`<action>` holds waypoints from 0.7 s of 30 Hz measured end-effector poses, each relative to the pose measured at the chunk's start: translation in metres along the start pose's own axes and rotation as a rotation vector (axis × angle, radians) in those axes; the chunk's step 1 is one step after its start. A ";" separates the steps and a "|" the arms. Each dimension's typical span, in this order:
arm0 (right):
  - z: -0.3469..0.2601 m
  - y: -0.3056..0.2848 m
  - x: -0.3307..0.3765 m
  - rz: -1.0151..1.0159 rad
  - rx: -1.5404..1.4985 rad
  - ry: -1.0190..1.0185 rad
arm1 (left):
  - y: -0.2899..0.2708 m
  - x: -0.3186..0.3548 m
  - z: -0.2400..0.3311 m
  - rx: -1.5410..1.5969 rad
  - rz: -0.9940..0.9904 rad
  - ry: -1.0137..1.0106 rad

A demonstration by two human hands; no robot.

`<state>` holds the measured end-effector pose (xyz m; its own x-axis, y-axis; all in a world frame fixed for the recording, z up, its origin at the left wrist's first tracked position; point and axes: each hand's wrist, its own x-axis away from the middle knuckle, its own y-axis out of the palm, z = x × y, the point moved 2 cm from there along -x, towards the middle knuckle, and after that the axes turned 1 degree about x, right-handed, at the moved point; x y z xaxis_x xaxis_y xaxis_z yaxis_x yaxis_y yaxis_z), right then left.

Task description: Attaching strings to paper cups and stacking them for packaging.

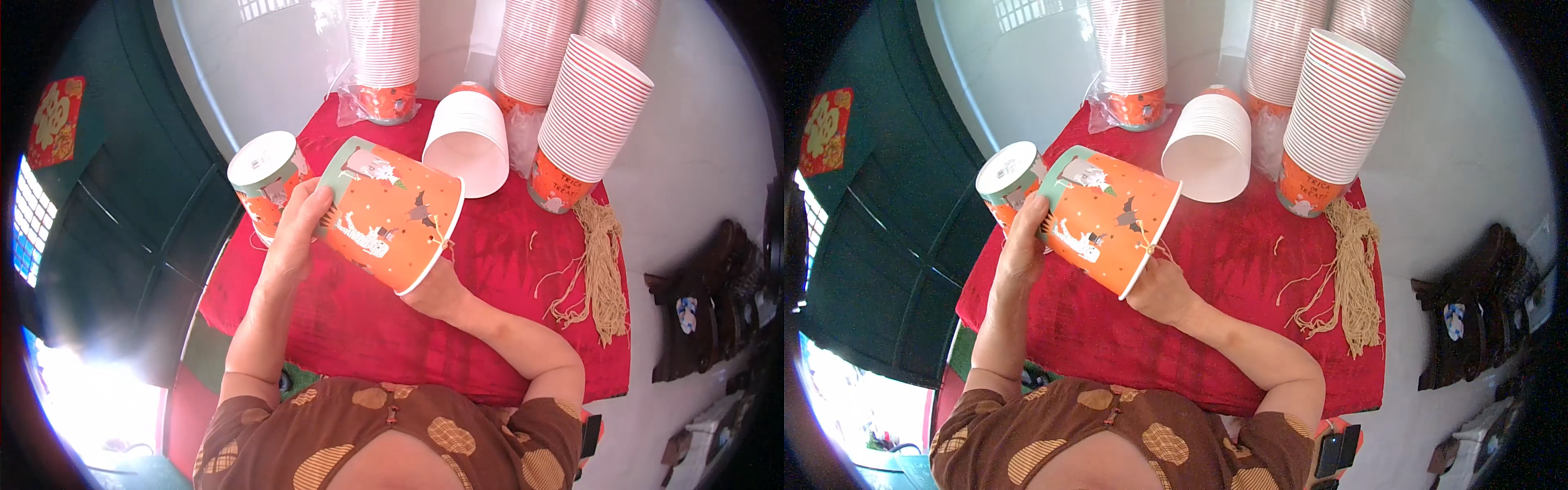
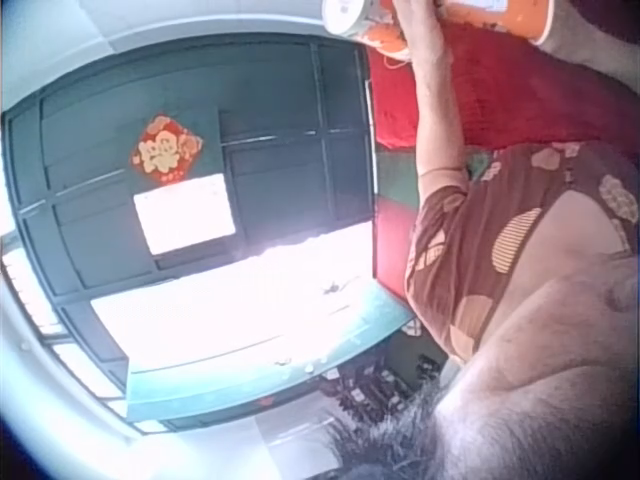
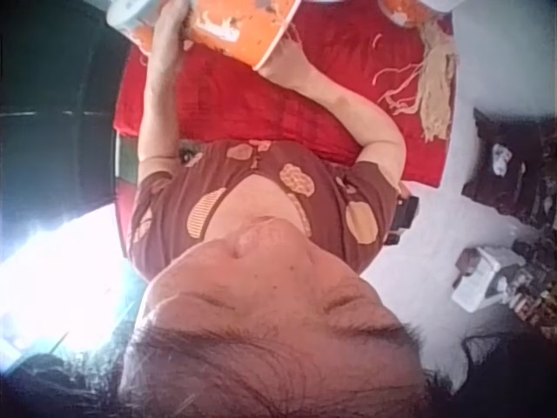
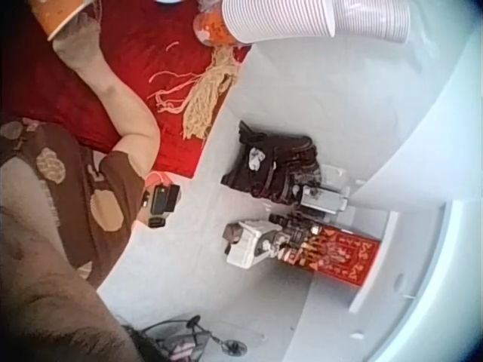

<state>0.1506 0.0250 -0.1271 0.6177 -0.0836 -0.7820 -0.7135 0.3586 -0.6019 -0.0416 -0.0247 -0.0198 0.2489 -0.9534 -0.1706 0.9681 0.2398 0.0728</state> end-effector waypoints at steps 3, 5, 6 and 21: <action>-0.006 -0.020 -0.019 0.107 -0.058 -0.052 | -0.009 0.006 0.005 0.032 -0.024 0.072; -0.016 -0.024 -0.021 0.084 -0.167 -0.102 | -0.026 0.014 0.012 -0.002 -0.034 0.164; -0.020 -0.026 -0.018 0.056 -0.257 -0.138 | -0.035 0.018 0.017 -0.071 -0.029 0.215; -0.031 -0.004 0.001 -0.293 -0.500 -0.096 | -0.201 0.084 0.105 -0.754 0.306 0.475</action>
<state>0.1440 -0.0051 -0.1306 0.8233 -0.0200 -0.5673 -0.5634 -0.1504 -0.8124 -0.2186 -0.1722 0.0548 0.3200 -0.6946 -0.6443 0.5803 0.6813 -0.4462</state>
